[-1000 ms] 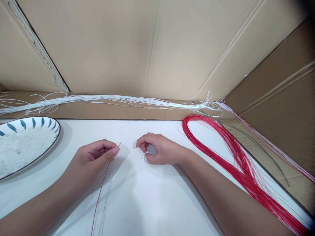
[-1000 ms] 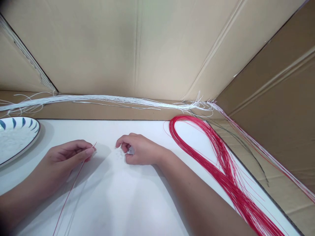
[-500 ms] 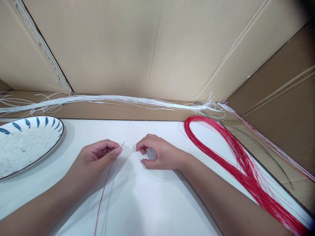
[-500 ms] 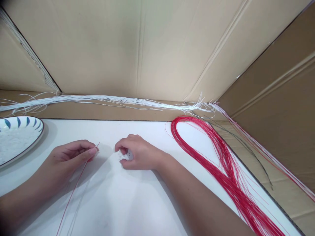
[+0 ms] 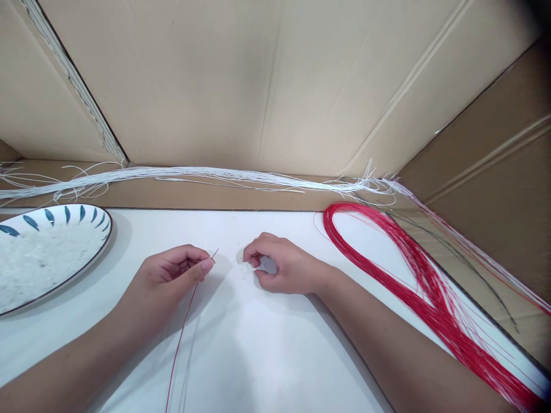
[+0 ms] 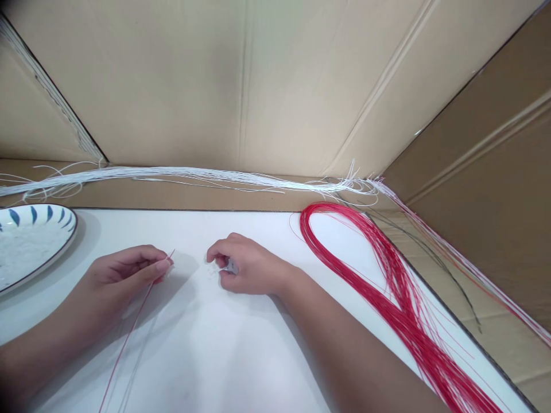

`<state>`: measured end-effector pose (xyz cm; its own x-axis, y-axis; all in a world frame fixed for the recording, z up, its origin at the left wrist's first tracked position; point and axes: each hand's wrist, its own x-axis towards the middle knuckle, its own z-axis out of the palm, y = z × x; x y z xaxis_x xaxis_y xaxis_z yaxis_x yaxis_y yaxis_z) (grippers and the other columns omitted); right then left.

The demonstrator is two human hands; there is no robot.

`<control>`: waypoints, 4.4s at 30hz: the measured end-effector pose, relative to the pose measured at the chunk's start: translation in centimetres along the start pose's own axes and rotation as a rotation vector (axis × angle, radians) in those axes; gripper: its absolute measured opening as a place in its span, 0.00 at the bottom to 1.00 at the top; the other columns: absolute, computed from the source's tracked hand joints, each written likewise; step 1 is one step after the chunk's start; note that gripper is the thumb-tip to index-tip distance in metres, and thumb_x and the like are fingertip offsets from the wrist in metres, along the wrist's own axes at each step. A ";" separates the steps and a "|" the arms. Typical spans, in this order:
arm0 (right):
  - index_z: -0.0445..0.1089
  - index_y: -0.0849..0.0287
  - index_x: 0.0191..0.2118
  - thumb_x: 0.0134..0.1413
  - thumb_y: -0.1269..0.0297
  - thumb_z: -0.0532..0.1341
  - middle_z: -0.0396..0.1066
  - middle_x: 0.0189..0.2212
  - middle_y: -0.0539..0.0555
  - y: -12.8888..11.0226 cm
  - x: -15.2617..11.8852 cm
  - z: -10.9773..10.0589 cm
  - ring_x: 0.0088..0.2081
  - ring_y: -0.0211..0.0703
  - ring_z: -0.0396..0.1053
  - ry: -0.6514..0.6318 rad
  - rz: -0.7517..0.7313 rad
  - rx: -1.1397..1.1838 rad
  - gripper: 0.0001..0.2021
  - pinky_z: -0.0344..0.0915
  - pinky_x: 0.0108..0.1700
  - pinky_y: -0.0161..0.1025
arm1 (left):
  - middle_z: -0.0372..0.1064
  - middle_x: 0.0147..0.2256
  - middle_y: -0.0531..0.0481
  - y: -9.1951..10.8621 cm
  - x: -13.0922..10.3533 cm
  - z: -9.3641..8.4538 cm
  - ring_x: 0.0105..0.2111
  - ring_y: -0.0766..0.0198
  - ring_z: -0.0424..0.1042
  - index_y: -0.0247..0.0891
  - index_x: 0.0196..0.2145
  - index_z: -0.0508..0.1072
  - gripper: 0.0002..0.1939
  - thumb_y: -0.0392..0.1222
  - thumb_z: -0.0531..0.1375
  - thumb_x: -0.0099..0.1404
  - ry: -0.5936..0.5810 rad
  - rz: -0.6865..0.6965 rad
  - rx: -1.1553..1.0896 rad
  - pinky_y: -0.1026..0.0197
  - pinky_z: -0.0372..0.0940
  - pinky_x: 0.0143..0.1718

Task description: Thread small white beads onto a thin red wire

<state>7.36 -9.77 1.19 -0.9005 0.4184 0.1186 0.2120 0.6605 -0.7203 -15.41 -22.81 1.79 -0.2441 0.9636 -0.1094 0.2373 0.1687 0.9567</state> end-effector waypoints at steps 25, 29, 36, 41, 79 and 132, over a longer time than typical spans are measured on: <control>0.71 0.56 0.44 0.51 0.79 0.60 0.73 0.38 0.52 -0.2 0.2 0.5 0.45 0.45 0.68 0.040 -0.054 -0.007 0.15 0.67 0.46 0.41 | 0.69 0.27 0.55 0.6 -0.1 0.4 0.28 0.67 0.64 0.43 0.29 0.79 0.12 0.53 0.68 0.61 0.003 -0.005 -0.044 0.67 0.62 0.30; 0.71 0.56 0.46 0.50 0.77 0.62 0.72 0.39 0.52 -0.1 0.0 0.4 0.46 0.45 0.68 0.044 -0.025 0.009 0.17 0.68 0.47 0.41 | 0.69 0.26 0.55 0.6 -0.2 0.5 0.26 0.68 0.63 0.43 0.29 0.79 0.12 0.53 0.67 0.61 0.018 -0.010 -0.043 0.68 0.62 0.29; 0.70 0.57 0.43 0.52 0.72 0.66 0.74 0.38 0.52 -0.7 0.6 1.2 0.44 0.47 0.67 0.050 -0.115 -0.084 0.12 0.65 0.51 0.48 | 0.69 0.26 0.55 0.6 0.0 0.4 0.27 0.68 0.64 0.44 0.29 0.80 0.11 0.52 0.67 0.62 -0.002 0.010 -0.050 0.68 0.62 0.29; 0.69 0.56 0.41 0.53 0.73 0.65 0.74 0.35 0.50 -0.9 0.7 1.6 0.45 0.48 0.68 0.051 -0.127 -0.162 0.10 0.62 0.54 0.51 | 0.70 0.26 0.55 0.5 -0.1 0.5 0.25 0.69 0.63 0.44 0.29 0.80 0.09 0.50 0.67 0.61 0.019 0.033 -0.038 0.69 0.62 0.28; 0.68 0.56 0.39 0.48 0.81 0.60 0.72 0.33 0.49 -0.5 0.5 1.3 0.42 0.45 0.67 0.121 -0.133 -0.146 0.14 0.62 0.54 0.49 | 0.70 0.27 0.54 0.6 0.0 0.5 0.27 0.67 0.64 0.42 0.30 0.79 0.11 0.51 0.67 0.63 0.004 0.021 -0.016 0.67 0.62 0.29; 0.75 0.58 0.52 0.53 0.79 0.54 0.75 0.58 0.58 1.1 0.9 1.3 0.61 0.56 0.67 0.224 -0.051 -0.187 0.23 0.65 0.63 0.60 | 0.73 0.29 0.55 0.8 -0.1 0.6 0.29 0.68 0.67 0.44 0.30 0.80 0.08 0.49 0.68 0.62 0.013 0.009 -0.048 0.67 0.64 0.31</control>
<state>6.23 -9.50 -0.37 -0.8096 0.4957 0.3143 0.2543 0.7789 -0.5733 -14.69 -22.62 2.37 -0.2547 0.9621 -0.0976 0.1943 0.1498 0.9694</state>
